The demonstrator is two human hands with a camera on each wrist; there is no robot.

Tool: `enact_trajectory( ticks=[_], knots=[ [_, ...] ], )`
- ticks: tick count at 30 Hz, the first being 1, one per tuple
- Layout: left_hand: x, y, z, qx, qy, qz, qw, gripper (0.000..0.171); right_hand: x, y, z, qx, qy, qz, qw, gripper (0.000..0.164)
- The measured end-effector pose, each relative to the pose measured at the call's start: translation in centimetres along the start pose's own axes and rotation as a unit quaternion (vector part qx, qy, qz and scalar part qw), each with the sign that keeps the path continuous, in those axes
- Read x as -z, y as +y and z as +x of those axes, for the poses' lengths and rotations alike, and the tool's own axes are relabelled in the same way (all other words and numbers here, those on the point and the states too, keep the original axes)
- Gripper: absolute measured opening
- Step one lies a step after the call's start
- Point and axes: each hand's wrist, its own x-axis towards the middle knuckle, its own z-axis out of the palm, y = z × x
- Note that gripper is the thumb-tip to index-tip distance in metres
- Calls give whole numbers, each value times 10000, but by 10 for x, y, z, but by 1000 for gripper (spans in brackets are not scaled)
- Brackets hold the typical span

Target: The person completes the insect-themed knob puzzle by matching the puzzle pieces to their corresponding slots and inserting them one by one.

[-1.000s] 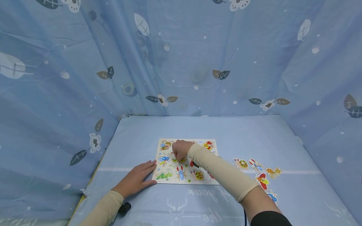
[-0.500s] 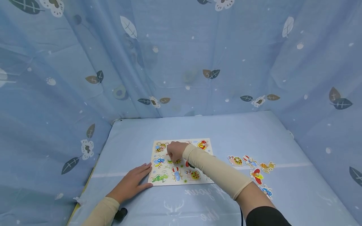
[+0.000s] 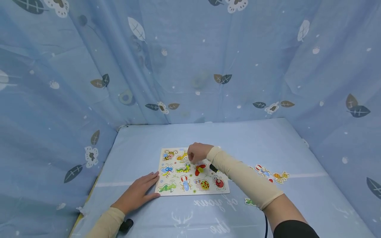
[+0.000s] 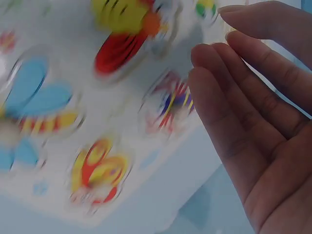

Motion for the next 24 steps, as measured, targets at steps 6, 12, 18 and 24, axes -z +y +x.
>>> enact_trajectory(
  ticks=[6, 12, 18, 24],
  knots=[
    [-1, -2, 0, -71, 3, 30, 10000, 81, 8, 41, -32, -762, 116, -67, 9970, 6],
    [1, -2, -1, -120, 104, -50, 9999, 79, 8, 83, -69, -1289, 46, 8, 9917, 9],
    [2, -1, 0, -69, 1, -69, 10000, 81, 1, 118, -112, -1698, -37, 189, 9853, 8],
    [3, -1, -1, -48, 26, -121, 9999, 82, -6, 142, -147, -1787, -27, 324, 9834, 8]
  ],
)
